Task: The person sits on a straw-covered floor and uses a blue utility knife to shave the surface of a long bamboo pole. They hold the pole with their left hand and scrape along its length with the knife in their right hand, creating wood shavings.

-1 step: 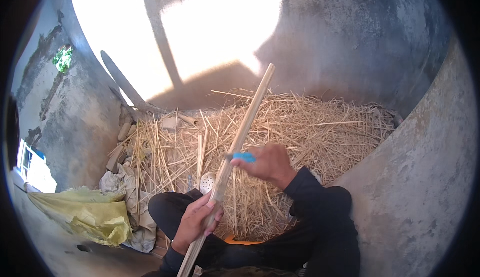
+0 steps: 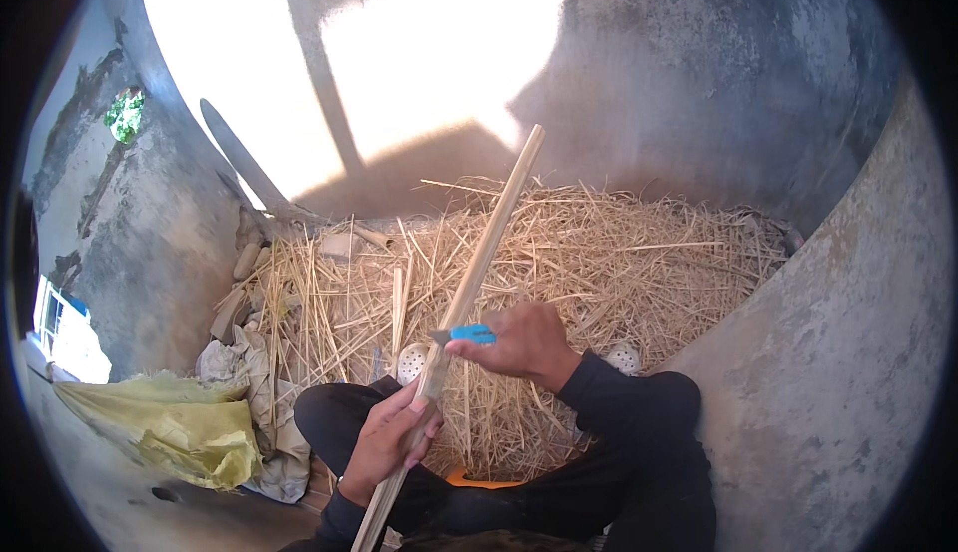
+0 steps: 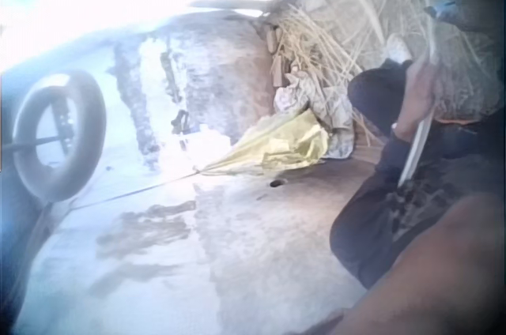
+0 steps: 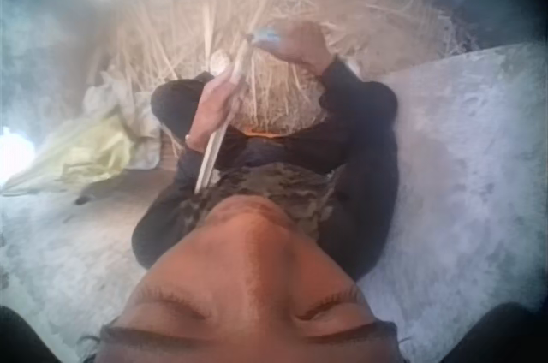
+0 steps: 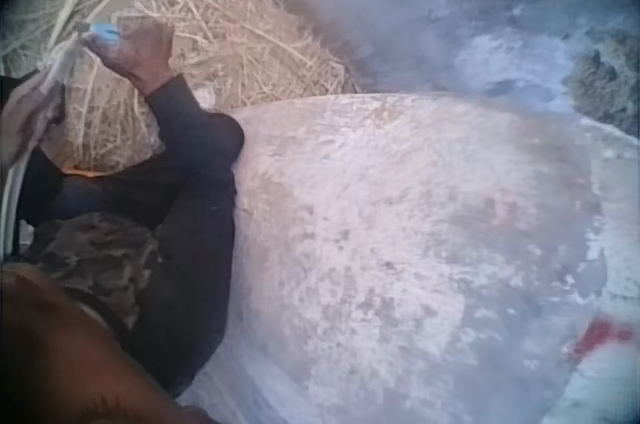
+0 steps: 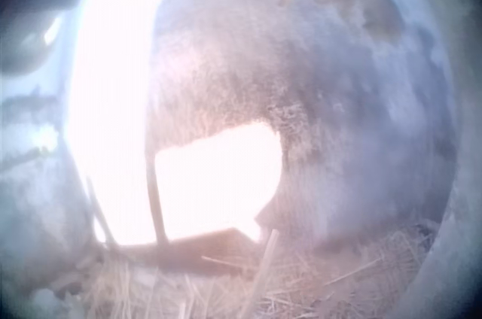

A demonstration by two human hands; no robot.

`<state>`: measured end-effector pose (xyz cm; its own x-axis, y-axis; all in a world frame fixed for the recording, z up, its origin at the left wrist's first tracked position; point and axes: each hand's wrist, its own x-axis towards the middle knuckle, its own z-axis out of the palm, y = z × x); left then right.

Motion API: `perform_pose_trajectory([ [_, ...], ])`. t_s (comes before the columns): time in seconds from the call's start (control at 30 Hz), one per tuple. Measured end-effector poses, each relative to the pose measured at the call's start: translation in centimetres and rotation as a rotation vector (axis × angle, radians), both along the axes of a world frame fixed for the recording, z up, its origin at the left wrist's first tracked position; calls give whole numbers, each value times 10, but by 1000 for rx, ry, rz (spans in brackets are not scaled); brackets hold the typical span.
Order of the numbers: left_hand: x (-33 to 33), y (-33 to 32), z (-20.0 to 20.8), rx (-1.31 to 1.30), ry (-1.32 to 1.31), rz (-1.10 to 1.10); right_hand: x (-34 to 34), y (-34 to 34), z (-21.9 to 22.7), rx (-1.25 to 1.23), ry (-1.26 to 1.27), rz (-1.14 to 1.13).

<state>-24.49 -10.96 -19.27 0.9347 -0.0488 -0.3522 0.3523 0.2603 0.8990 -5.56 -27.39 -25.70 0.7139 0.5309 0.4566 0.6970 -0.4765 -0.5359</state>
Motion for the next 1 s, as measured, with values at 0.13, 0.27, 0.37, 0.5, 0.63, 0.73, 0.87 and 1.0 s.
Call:
perform_pose_trajectory([
  [0.13, 0, 2, -2, 59, -39, 8, 0, 8, 11, -3, -162, 102],
  [0.27, 5, -2, 0, 78, -46, -12, 22, 4, 3, -34, -171, -52],
  [0.37, 8, -3, -4, 66, -41, -17, 44, -11, 1, -76, -10, -208],
  [0.5, 4, 0, -5, 48, -38, 25, 10, 1, -5, -70, 1, -68],
  [0.63, -5, -3, -4, 69, -12, 27, 6, 3, -4, -55, -59, -42],
  [0.73, -11, -6, -3, 83, -24, -5, 45, -5, -9, -32, -7, -167],
  [0.87, -10, -7, -4, 80, -23, -22, 68, -14, -10, -63, -110, -195],
  [1.0, -16, -12, 0, 106, 6, -21, 99, -19, -11, -144, 67, -339],
])
